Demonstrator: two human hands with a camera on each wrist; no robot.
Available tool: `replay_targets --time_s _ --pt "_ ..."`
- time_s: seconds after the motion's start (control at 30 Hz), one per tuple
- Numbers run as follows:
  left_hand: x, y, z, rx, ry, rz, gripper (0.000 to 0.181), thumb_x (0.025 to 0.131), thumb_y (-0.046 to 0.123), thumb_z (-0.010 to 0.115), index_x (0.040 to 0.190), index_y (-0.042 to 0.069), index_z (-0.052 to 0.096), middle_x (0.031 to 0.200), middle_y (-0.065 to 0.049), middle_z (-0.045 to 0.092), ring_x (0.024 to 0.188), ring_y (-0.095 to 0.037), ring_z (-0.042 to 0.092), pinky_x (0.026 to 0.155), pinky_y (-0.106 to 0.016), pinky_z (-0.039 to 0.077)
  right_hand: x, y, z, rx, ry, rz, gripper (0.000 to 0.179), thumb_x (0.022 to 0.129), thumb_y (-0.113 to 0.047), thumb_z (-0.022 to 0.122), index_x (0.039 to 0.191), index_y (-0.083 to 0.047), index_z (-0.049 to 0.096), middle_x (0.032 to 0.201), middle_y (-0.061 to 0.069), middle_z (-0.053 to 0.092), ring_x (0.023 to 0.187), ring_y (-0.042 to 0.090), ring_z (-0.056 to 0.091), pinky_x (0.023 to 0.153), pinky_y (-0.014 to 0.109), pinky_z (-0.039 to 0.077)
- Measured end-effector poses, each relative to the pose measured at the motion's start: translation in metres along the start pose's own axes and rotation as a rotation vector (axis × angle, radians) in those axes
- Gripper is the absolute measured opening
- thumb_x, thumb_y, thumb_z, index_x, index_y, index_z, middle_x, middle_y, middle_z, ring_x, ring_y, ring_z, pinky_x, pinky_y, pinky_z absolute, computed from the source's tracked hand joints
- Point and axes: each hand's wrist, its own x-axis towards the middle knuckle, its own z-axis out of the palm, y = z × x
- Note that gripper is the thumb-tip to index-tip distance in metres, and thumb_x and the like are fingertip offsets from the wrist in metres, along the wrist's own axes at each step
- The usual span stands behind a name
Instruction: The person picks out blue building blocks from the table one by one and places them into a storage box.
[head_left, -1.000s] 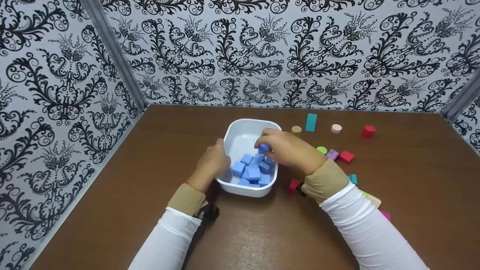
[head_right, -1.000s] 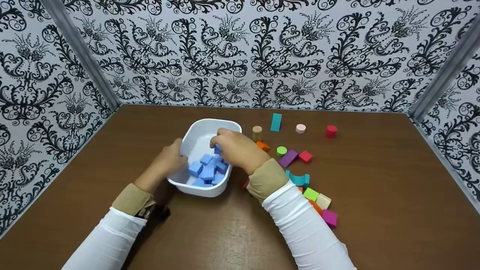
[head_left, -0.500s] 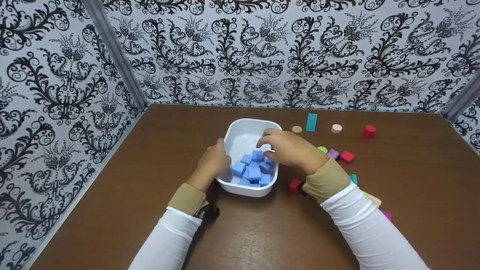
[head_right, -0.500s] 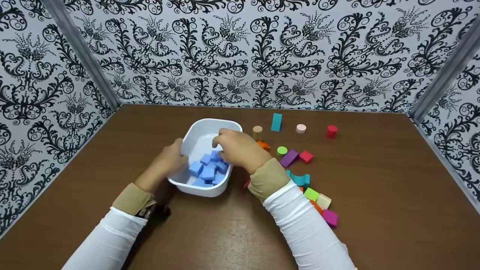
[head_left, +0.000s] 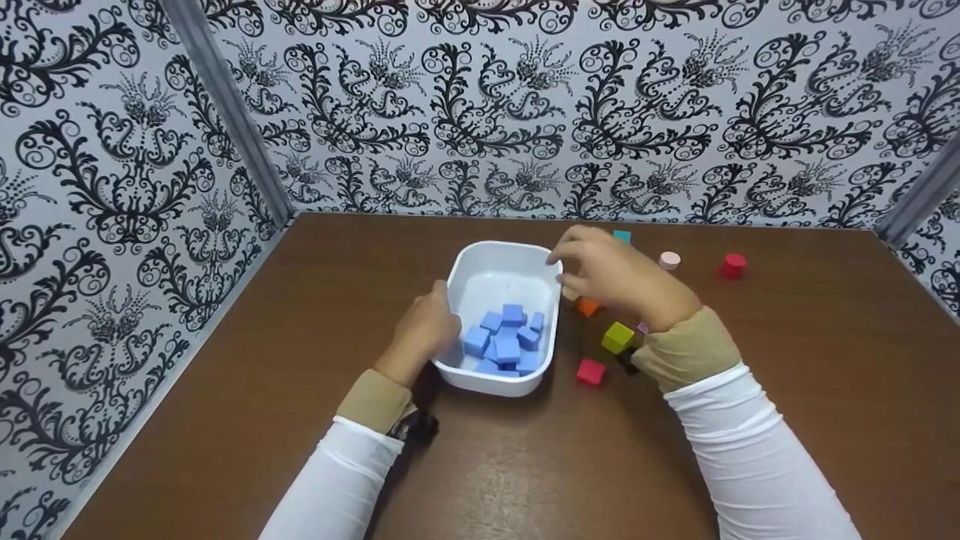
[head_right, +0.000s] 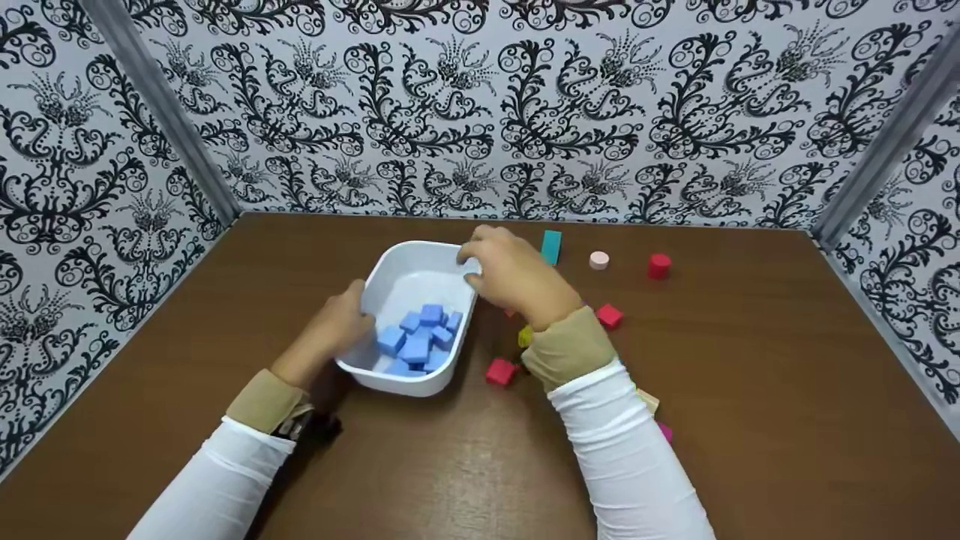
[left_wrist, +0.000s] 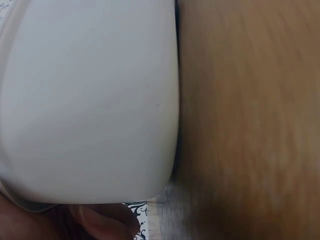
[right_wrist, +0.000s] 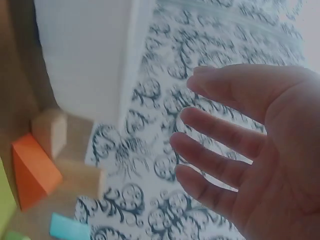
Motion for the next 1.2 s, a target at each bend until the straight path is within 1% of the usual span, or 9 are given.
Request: replay_targets --time_s 0.1,0.23,0.33,0.43,0.6,0.77,0.9,1.07,1.2 --pt "0.001 0.001 0.003 -0.001 -0.002 0.003 0.058 0.099 0.009 0.056 0.155 0.002 0.043 0.136 -0.026 0.066 0.121 -0.039 0.068 0.099 -0.057 0.054 -0.007 0.010 -0.009 0.007 0.027 0.045 0.034 0.098 -0.013 0.073 0.131 -0.006 0.074 0.131 0.014 0.062 0.112 0.032 0.062 0.098 0.051 0.053" --pt "0.003 0.001 0.005 -0.017 -0.012 0.001 0.061 0.099 0.008 0.056 0.157 0.001 0.040 0.139 -0.027 0.064 0.124 -0.040 0.066 0.103 -0.057 0.053 -0.021 0.023 -0.018 0.036 0.031 0.142 0.046 0.102 -0.028 0.070 0.144 -0.010 0.065 0.150 0.014 0.051 0.130 0.037 0.055 0.108 0.057 0.048" --pt "0.006 0.001 0.005 -0.029 -0.017 -0.002 0.062 0.100 0.007 0.055 0.159 0.000 0.038 0.142 -0.027 0.062 0.125 -0.040 0.065 0.106 -0.057 0.051 -0.032 0.033 -0.024 0.032 0.011 0.206 0.062 0.105 -0.045 0.066 0.157 -0.014 0.054 0.166 0.017 0.036 0.150 0.044 0.038 0.118 0.066 0.035" --pt "0.009 -0.001 0.005 -0.034 -0.012 0.001 0.063 0.099 0.006 0.055 0.159 -0.001 0.038 0.141 -0.028 0.063 0.124 -0.040 0.066 0.105 -0.057 0.051 -0.042 0.046 -0.028 0.008 -0.009 0.244 0.071 0.106 -0.049 0.063 0.164 -0.015 0.042 0.173 0.021 0.022 0.157 0.049 0.022 0.120 0.072 0.024" --pt "0.013 -0.003 0.007 -0.040 -0.010 -0.001 0.065 0.098 0.005 0.056 0.160 -0.001 0.037 0.142 -0.028 0.062 0.124 -0.040 0.065 0.106 -0.056 0.051 -0.061 0.067 -0.031 -0.017 0.018 0.272 0.074 0.107 -0.044 0.061 0.168 -0.012 0.032 0.174 0.025 0.016 0.158 0.052 0.015 0.120 0.075 0.019" --pt "0.016 -0.003 0.007 -0.062 -0.015 -0.008 0.065 0.098 0.004 0.055 0.160 -0.002 0.036 0.145 -0.028 0.060 0.127 -0.039 0.063 0.108 -0.056 0.049 -0.082 0.085 -0.033 -0.050 0.047 0.315 0.080 0.107 -0.054 0.055 0.170 -0.014 0.026 0.175 0.025 0.010 0.159 0.053 0.011 0.118 0.079 0.016" --pt "0.019 -0.003 0.006 -0.078 -0.007 -0.008 0.065 0.098 0.004 0.055 0.159 -0.003 0.036 0.145 -0.029 0.060 0.127 -0.041 0.063 0.109 -0.057 0.048 -0.095 0.100 -0.032 -0.075 0.046 0.368 0.085 0.107 -0.062 0.048 0.172 -0.015 0.019 0.176 0.025 0.002 0.159 0.055 0.002 0.118 0.079 0.006" --pt "0.019 -0.006 0.006 -0.066 0.022 0.002 0.063 0.096 0.003 0.052 0.156 -0.006 0.038 0.139 -0.032 0.062 0.125 -0.043 0.065 0.105 -0.057 0.051 -0.099 0.111 -0.027 -0.098 0.029 0.403 0.087 0.108 -0.065 0.042 0.172 -0.014 0.014 0.175 0.028 0.000 0.157 0.060 -0.003 0.116 0.082 -0.002" --pt "0.018 -0.007 0.006 -0.069 0.029 0.007 0.065 0.096 0.003 0.050 0.158 -0.008 0.034 0.141 -0.034 0.060 0.127 -0.043 0.064 0.107 -0.057 0.050 -0.096 0.111 -0.025 -0.097 0.011 0.398 0.088 0.107 -0.067 0.042 0.172 -0.014 0.015 0.175 0.028 0.001 0.157 0.059 -0.001 0.116 0.082 -0.002"
